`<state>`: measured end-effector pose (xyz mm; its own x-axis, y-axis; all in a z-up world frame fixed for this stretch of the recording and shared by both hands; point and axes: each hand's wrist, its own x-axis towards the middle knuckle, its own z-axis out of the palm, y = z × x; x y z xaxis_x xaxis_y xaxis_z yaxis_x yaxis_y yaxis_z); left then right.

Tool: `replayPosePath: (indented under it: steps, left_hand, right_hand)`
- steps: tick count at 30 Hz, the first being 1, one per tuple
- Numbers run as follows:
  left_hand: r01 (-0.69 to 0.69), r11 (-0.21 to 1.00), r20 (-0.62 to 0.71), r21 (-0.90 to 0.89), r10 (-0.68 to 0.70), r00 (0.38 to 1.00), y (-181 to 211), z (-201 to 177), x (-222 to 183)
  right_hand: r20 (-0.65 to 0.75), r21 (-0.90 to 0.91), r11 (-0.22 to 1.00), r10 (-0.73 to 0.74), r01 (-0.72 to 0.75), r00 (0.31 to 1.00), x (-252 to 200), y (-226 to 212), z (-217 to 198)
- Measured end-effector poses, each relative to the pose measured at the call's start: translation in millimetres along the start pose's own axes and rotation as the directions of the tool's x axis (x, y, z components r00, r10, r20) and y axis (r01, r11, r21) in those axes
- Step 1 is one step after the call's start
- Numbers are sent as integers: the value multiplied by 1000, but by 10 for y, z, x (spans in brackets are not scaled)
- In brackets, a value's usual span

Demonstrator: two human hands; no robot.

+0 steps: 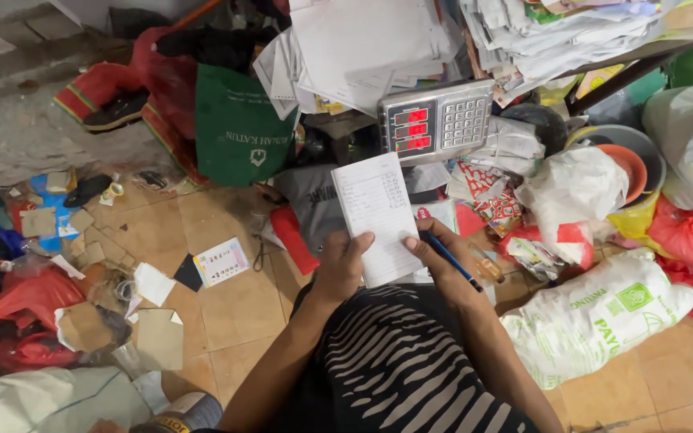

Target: Weighing various scrap items on a digital scale and recording the weights in a notebook.

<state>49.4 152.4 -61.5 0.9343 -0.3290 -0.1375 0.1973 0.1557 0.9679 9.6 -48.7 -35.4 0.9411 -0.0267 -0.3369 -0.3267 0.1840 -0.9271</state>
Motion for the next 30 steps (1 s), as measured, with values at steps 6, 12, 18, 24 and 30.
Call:
replayPosePath:
  steps: [6, 12, 18, 24, 30]
  left_hand:
    - [22, 998, 53, 53, -25, 998, 70, -130, 24]
    - [-54, 998, 91, 28, 51, 995, 205, -127, 31]
    - [-22, 999, 64, 42, 20, 998, 68, -109, -39]
    - [50, 984, 64, -169, -40, 997, -7, 74, -30]
    - [21, 996, 145, -92, -7, 989, 30, 354, -3]
  right_hand:
    - [-106, 145, 989, -7, 23, 994, 28, -61, 131]
    - [-248, 211, 971, -61, 115, 967, -29, -298, 219]
    - [-193, 246, 961, -76, 124, 978, -28, -288, 227]
    - [-179, 130, 990, -33, 57, 983, -61, -261, 105]
    - [-216, 191, 981, 22, 20, 976, -242, -113, -258]
